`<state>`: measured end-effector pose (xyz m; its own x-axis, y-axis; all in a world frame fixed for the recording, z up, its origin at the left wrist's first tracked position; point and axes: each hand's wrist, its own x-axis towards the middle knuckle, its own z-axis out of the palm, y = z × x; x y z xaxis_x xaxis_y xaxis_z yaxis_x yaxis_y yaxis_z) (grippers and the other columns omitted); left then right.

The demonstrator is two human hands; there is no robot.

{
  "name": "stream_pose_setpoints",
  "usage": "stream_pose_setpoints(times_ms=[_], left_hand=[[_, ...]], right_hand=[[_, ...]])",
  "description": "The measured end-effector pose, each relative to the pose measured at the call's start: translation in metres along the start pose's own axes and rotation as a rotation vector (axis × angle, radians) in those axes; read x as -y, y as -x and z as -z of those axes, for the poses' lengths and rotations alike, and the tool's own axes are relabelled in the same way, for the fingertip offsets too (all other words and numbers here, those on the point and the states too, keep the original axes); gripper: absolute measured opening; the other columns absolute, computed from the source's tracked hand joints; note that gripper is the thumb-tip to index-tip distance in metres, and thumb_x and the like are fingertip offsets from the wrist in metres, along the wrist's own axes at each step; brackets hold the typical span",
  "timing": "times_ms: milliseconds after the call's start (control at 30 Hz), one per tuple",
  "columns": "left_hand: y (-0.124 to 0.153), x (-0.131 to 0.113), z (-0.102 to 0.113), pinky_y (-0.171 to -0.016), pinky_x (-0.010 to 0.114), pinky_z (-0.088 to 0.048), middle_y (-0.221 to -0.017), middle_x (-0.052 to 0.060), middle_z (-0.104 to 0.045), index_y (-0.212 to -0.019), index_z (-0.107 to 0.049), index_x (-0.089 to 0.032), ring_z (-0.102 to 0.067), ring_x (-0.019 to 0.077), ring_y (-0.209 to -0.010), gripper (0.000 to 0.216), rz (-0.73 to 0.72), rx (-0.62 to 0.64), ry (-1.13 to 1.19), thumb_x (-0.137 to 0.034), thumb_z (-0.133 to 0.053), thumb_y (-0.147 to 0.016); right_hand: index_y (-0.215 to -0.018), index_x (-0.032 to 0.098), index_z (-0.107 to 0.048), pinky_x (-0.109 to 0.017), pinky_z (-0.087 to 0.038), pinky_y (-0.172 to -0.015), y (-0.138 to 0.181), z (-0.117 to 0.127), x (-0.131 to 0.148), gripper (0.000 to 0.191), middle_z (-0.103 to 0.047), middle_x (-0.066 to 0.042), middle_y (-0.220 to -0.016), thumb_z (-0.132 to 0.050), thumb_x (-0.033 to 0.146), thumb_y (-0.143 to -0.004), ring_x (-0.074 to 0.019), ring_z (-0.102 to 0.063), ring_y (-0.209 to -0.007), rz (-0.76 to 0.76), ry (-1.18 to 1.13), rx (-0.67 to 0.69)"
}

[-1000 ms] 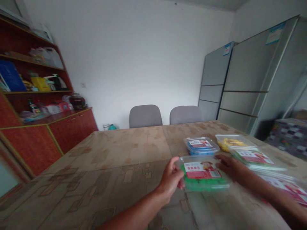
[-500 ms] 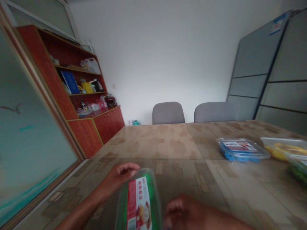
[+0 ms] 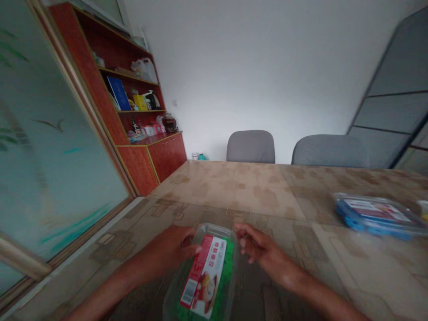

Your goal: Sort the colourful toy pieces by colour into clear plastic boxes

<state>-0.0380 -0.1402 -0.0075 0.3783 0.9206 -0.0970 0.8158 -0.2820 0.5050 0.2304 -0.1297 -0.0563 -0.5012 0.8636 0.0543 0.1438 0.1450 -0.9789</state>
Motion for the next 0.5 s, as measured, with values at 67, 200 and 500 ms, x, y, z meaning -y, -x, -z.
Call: stream_pose_setpoints(times_ms=[67,200,500], left_hand=[[-0.001,-0.007,-0.007,-0.056,0.022,-0.033,-0.073,0.0,-0.064,-0.082,-0.064,-0.015,-0.056,0.0154,-0.066,0.028,-0.069,0.043,0.099,-0.038,-0.049,-0.087],[-0.013,-0.02,-0.032,-0.058,0.022,-0.038,-0.076,0.001,-0.062,-0.086,-0.063,-0.014,-0.056,0.0156,-0.069,0.03,-0.088,0.029,0.393,-0.04,-0.048,-0.086],[-0.003,-0.016,-0.042,-0.038,0.021,-0.041,-0.071,-0.002,-0.06,-0.089,-0.04,-0.021,-0.058,0.0152,-0.049,0.04,0.103,0.085,0.696,-0.06,-0.047,-0.083]], right_hand=[[-0.111,0.021,-0.057,-0.024,-0.045,-0.055,0.002,0.001,-0.001,0.055,-0.057,-0.003,-0.084,-0.051,0.066,-0.08,-0.0135,-0.055,-0.066,0.008,-0.026,0.049],[-0.096,0.018,-0.061,-0.021,-0.04,-0.047,0.003,0.011,0.003,0.055,-0.052,0.003,-0.062,-0.054,0.068,-0.076,-0.0086,-0.049,-0.048,-0.023,-0.025,0.077],[-0.113,0.017,-0.054,-0.02,-0.041,-0.04,0.004,0.022,-0.004,0.062,-0.053,0.003,-0.062,-0.05,0.068,-0.078,-0.0096,-0.053,-0.044,-0.153,0.007,-0.003]])
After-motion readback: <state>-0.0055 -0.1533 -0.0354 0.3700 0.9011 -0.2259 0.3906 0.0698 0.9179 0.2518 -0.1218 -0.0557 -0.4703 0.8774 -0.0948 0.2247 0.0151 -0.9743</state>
